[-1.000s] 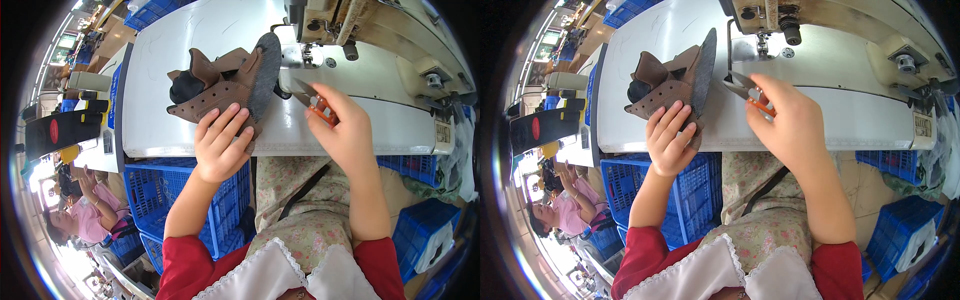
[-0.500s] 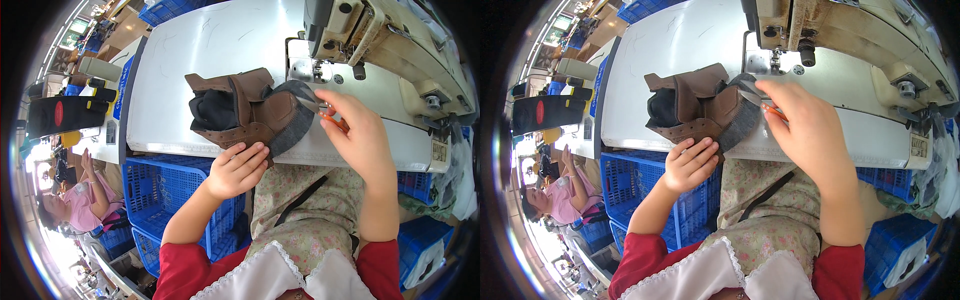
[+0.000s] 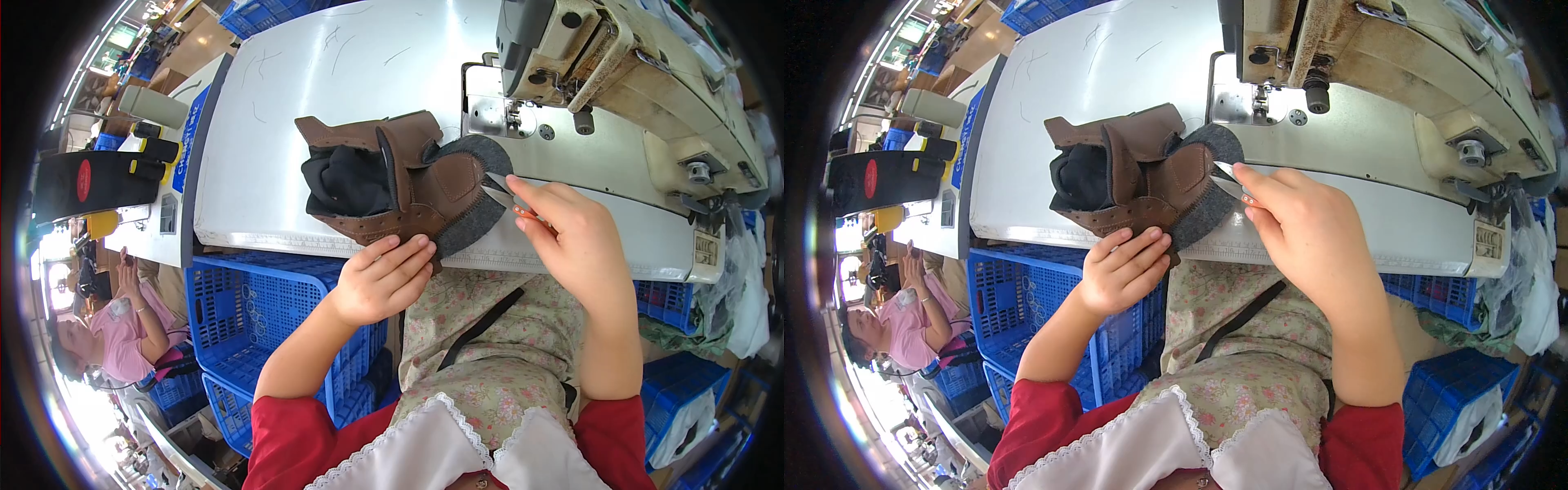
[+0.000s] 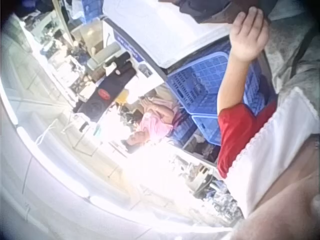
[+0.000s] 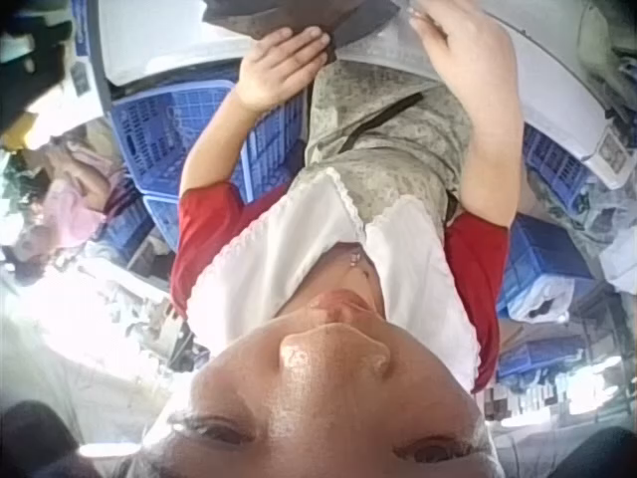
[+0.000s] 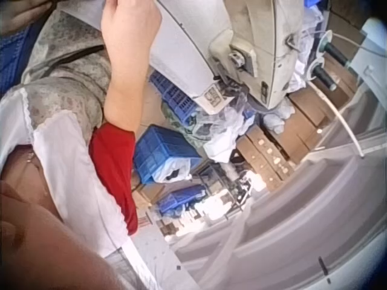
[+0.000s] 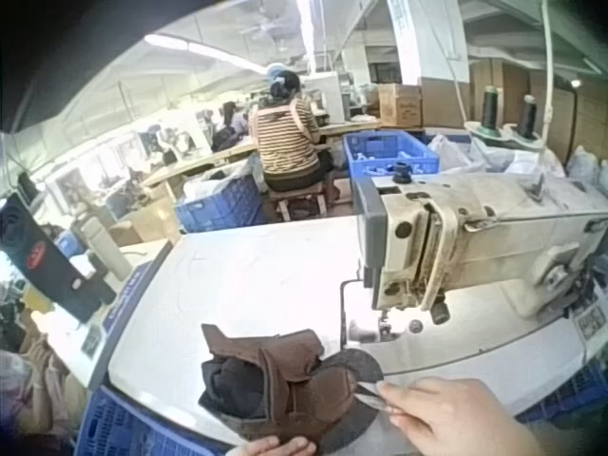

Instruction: The recorder is stitching and trimming components of a shoe upper using a heavy-duty sewing machine.

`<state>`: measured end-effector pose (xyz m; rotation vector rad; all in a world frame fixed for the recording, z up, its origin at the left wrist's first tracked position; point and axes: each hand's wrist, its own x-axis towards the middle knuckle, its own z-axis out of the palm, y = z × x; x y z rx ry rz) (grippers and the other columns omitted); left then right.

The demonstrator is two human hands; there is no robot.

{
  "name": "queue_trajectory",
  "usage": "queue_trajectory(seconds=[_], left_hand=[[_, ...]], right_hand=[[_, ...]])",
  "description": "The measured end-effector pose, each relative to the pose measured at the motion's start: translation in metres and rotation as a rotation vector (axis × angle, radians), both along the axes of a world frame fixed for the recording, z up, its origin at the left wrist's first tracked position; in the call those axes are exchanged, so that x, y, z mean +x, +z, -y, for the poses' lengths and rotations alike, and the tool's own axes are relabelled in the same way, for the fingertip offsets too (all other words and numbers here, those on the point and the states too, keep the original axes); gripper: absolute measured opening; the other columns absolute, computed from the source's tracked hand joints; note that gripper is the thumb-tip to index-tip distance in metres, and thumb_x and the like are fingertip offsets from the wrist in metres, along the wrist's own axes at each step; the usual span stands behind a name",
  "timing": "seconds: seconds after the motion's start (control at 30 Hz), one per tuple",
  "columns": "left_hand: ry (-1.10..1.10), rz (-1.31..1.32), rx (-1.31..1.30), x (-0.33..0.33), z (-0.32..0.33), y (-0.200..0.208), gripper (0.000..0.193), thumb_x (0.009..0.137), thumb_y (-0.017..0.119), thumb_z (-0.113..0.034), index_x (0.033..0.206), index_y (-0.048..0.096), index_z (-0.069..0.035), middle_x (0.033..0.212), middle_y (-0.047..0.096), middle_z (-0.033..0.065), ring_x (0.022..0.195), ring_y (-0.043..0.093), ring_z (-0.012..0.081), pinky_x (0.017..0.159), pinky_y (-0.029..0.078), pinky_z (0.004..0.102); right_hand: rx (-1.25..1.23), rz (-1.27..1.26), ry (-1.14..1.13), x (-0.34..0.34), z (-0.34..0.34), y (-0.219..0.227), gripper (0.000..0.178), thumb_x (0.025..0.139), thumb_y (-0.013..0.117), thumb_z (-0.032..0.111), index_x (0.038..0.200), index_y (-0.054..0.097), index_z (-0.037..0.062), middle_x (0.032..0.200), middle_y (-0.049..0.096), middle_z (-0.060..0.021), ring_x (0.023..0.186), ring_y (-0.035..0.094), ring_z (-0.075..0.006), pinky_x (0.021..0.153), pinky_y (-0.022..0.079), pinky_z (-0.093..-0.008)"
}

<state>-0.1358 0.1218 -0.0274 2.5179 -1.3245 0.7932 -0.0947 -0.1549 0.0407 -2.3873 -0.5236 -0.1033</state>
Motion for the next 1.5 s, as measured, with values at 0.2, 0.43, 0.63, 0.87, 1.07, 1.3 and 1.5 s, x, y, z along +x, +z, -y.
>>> queue_trajectory(seconds=[0.2,0.43,0.63,0.87,1.07,1.3,1.5], left_hand=[[0.0,0.002,-0.008,0.0,0.001,-0.001,0.01,0.077,0.074,-0.009,0.085,0.069,-0.013,0.108,0.073,0.0048,0.111,0.066,0.019,0.102,0.044,0.036],[-0.001,0.002,-0.009,0.0,0.002,-0.002,0.01,0.077,0.074,-0.008,0.085,0.07,-0.013,0.108,0.073,0.0052,0.111,0.066,0.0189,0.102,0.044,0.0362],[0.004,-0.007,0.005,-0.002,-0.002,-0.001,0.015,0.076,0.074,-0.009,0.09,0.071,-0.012,0.112,0.072,0.0063,0.112,0.066,0.0193,0.102,0.044,0.0363],[0.163,-0.018,-0.245,-0.001,-0.022,0.012,0.029,0.091,0.056,-0.005,0.119,0.062,-0.002,0.123,0.065,0.0197,0.119,0.06,0.0383,0.11,0.035,0.0545],[0.258,0.079,-0.533,0.008,-0.025,0.037,0.03,0.105,0.045,-0.024,0.12,0.052,0.0,0.121,0.064,0.021,0.118,0.06,0.0376,0.11,0.035,0.0578],[0.259,0.047,-0.486,0.007,-0.022,0.042,0.027,0.105,0.043,-0.017,0.121,0.052,0.002,0.123,0.063,0.0225,0.12,0.059,0.038,0.111,0.035,0.0587],[0.25,0.052,-0.464,0.007,-0.019,0.042,0.026,0.104,0.042,-0.014,0.121,0.052,0.003,0.123,0.063,0.0233,0.12,0.059,0.0381,0.111,0.035,0.0586]], right_hand=[[0.024,-0.007,-0.03,0.002,-0.007,-0.004,0.032,0.083,0.068,0.006,0.115,0.068,0.0084,0.081,0.063,-0.0107,0.071,0.063,-0.0308,0.064,0.049,-0.0403],[-0.02,0.037,-0.004,0.004,-0.004,-0.01,0.034,0.085,0.068,0.004,0.118,0.068,0.0065,0.086,0.067,-0.0123,0.07,0.063,-0.0272,0.065,0.049,-0.0337],[0.252,0.121,-0.164,0.001,-0.004,-0.007,0.039,0.083,0.071,0.004,0.122,0.067,0.0107,0.085,0.065,-0.0079,0.062,0.06,-0.0205,0.059,0.048,-0.0309],[0.553,0.142,-0.26,-0.008,0.003,-0.017,0.044,0.085,0.072,0.002,0.128,0.063,0.0089,0.091,0.064,-0.0031,0.071,0.058,-0.0075,0.058,0.043,-0.0196],[0.506,0.046,-0.035,-0.008,-0.014,-0.001,0.043,0.084,0.068,-0.001,0.125,0.062,0.0063,0.091,0.067,-0.0115,0.074,0.066,-0.0208,0.063,0.052,-0.0299],[0.368,0.148,0.007,0.002,-0.028,0.008,0.032,0.084,0.066,0.006,0.116,0.066,0.0055,0.085,0.066,-0.0125,0.074,0.066,-0.0311,0.064,0.052,-0.04],[0.269,0.037,-0.086,0.004,-0.021,0.0,0.029,0.085,0.064,0.012,0.113,0.067,0.0068,0.084,0.067,-0.0156,0.076,0.066,-0.0349,0.067,0.052,-0.0434]])
